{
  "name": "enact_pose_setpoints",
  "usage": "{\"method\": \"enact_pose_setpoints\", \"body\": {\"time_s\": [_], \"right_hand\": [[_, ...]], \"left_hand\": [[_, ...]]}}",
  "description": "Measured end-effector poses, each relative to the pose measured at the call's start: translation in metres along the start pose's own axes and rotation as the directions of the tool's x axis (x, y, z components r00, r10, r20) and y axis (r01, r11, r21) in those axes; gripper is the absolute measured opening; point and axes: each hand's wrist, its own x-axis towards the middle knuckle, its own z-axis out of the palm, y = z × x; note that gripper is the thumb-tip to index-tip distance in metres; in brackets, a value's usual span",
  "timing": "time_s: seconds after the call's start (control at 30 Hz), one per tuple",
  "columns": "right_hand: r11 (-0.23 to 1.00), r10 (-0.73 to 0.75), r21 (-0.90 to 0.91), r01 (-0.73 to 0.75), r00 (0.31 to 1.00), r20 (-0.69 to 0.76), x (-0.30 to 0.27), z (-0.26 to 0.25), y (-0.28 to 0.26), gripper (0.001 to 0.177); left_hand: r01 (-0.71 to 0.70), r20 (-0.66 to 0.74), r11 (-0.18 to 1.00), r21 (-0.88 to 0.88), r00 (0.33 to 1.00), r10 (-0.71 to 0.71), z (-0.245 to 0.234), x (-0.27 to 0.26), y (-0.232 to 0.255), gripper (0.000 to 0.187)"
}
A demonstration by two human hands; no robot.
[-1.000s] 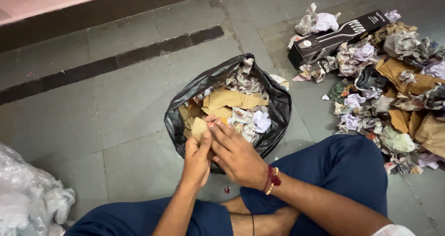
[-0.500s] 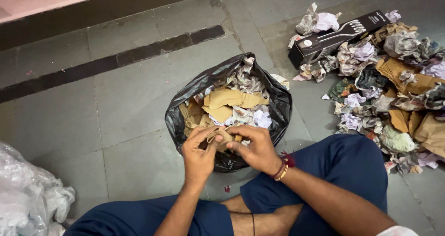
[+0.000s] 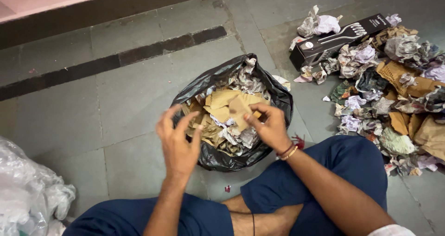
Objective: The person sits on the floor and sorts through a pile of paper and cardboard waste, picking up individual pieces and placing them into a black plastic bag. The person handles crumpled paper and cardboard pieces one at a time, transferring them from a pile on the floor into the bag.
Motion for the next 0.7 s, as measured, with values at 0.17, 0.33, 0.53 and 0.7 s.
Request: {"method": "enact_pose_setpoints", "body": {"time_s": [0.17,0.33,0.53,0.7], "right_hand": [[0.901,0.274,0.345,-0.263,0.962,0.020,0.006,0.003,0.017,0.039],[0.966,-0.248,-0.079,0.246,0.969,-0.015,0.001,0.010,0.003,0.038],[0.904,-0.303,-0.254,0.343,0.935,0.184,-0.001,0.058,-0.043,0.044],[0.905,-0.207,-0.287,0.315,0.914,0.349,-0.014,0.066,-0.072,0.047]], "left_hand": [[0.172,0.033,0.982,0.074,0.984,-0.175,-0.007,0.006,-0.032,0.050],[0.146,0.098,0.984,-0.104,0.986,-0.136,-0.012,0.011,-0.048,0.050],[0.173,0.032,0.966,-0.190,0.985,-0.171,-0.026,0.020,-0.030,0.051],[0.081,-0.084,0.986,-0.144,0.992,-0.094,-0.032,0.018,-0.033,0.052]]}}
